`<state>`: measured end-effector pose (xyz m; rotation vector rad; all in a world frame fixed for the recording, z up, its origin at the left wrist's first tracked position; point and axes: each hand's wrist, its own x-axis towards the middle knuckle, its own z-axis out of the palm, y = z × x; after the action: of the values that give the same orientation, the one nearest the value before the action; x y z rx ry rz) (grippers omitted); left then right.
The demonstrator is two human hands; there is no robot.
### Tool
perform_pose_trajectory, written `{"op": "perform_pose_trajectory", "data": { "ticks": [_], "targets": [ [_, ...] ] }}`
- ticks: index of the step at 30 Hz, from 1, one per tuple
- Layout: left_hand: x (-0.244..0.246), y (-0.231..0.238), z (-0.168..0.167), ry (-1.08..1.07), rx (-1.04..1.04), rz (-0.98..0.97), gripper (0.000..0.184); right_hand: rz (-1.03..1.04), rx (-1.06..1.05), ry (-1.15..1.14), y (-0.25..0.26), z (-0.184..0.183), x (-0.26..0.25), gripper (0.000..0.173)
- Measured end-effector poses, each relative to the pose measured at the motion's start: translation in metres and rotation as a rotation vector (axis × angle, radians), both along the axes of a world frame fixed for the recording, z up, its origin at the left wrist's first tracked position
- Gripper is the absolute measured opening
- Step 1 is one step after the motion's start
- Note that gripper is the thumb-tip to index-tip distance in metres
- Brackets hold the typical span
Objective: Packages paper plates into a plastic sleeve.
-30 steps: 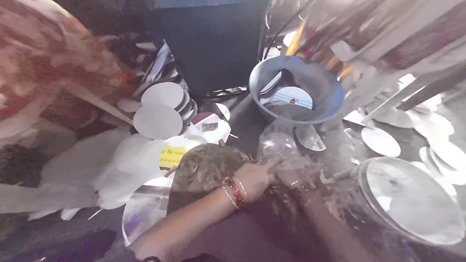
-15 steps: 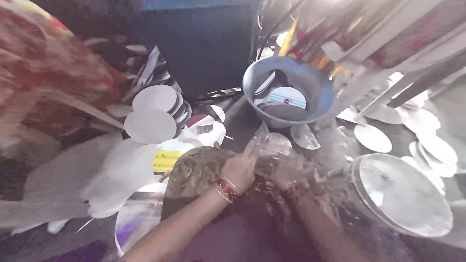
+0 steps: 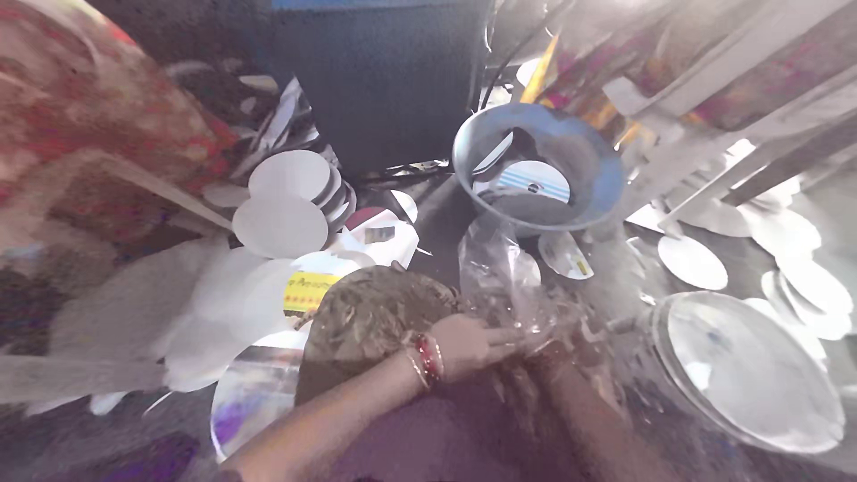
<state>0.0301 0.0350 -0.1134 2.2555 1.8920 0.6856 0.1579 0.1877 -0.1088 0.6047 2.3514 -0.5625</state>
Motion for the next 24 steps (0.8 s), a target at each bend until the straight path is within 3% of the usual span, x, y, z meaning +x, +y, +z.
{"op": "perform_pose_trajectory", "data": {
  "ticks": [8,11,13,15,18,19,21,24],
  "targets": [
    [-0.002,0.0,0.002,-0.038,0.048,0.003,0.049,-0.122,-0.01,-0.247,0.01,0.032,-0.014,0.047],
    [-0.004,-0.002,0.003,-0.003,0.081,0.087,0.049,-0.12,-0.025,-0.269,0.009,0.018,-0.015,0.048],
    [-0.009,-0.004,0.005,-0.003,0.114,0.209,0.049,-0.172,-0.012,0.033,0.013,-0.011,-0.024,0.046],
    [-0.017,-0.005,0.003,0.029,0.174,0.382,0.044,-0.118,-0.041,0.313,0.024,-0.011,-0.046,0.044],
    [-0.036,-0.009,0.006,-0.001,0.169,0.645,0.054,0.156,-0.115,0.658,0.015,-0.019,-0.036,0.033],
    [-0.045,-0.011,0.006,-0.029,0.182,0.729,0.057,0.256,-0.143,0.903,0.007,-0.029,-0.033,0.024],
    [-0.062,-0.019,0.013,-0.136,0.142,0.91,0.054,0.428,-0.151,1.257,-0.001,-0.039,-0.036,0.024],
    [-0.094,-0.035,0.01,-0.295,-0.051,1.102,0.058,0.335,0.04,1.546,-0.003,-0.038,-0.041,0.023]
  ]
}}
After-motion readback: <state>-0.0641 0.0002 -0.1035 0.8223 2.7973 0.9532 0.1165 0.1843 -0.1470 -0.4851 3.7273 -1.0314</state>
